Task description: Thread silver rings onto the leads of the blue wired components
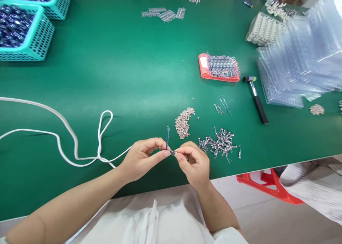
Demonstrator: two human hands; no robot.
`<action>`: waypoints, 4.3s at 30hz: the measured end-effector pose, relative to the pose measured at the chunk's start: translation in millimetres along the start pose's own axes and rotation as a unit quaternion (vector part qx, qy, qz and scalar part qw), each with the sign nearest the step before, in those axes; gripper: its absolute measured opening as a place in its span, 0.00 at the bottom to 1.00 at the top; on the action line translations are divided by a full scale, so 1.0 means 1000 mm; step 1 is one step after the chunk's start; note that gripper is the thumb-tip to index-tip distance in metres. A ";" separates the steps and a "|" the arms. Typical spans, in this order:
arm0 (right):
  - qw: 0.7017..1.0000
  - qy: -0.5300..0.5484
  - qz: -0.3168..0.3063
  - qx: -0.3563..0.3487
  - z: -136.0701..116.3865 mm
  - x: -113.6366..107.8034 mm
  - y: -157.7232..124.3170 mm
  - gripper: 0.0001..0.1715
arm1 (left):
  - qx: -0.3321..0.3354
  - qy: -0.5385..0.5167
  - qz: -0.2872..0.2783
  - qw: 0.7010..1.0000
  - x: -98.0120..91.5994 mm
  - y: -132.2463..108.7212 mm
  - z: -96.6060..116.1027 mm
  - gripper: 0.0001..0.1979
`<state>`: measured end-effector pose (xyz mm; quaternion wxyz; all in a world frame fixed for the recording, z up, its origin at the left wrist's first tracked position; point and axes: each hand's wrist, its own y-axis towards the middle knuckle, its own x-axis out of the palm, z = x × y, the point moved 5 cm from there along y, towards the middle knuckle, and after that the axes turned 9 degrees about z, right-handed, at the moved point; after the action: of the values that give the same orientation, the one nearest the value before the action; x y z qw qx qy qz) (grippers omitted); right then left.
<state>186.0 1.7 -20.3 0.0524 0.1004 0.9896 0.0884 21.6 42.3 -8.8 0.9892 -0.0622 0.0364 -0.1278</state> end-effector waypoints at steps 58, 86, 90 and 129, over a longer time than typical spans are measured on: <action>0.961 0.140 -0.143 0.189 0.023 0.000 -0.003 0.05 | 0.000 0.007 -0.107 0.994 0.002 0.001 0.008 0.06; 0.964 0.126 -0.122 0.200 0.020 0.004 0.000 0.03 | -0.022 0.026 -0.097 0.995 0.004 0.001 0.000 0.07; 0.972 0.106 -0.112 0.176 0.015 0.004 0.003 0.03 | -0.052 0.020 -0.077 0.995 0.000 0.003 -0.003 0.06; 0.836 -0.512 -0.114 -0.160 0.004 -0.033 0.032 0.12 | -0.116 0.112 -0.071 0.984 -0.004 0.012 -0.021 0.11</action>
<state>224.7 26.3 -16.0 0.5768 0.0076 0.7980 0.1744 19.2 52.3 -30.8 0.9535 -0.1639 0.1567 -0.1986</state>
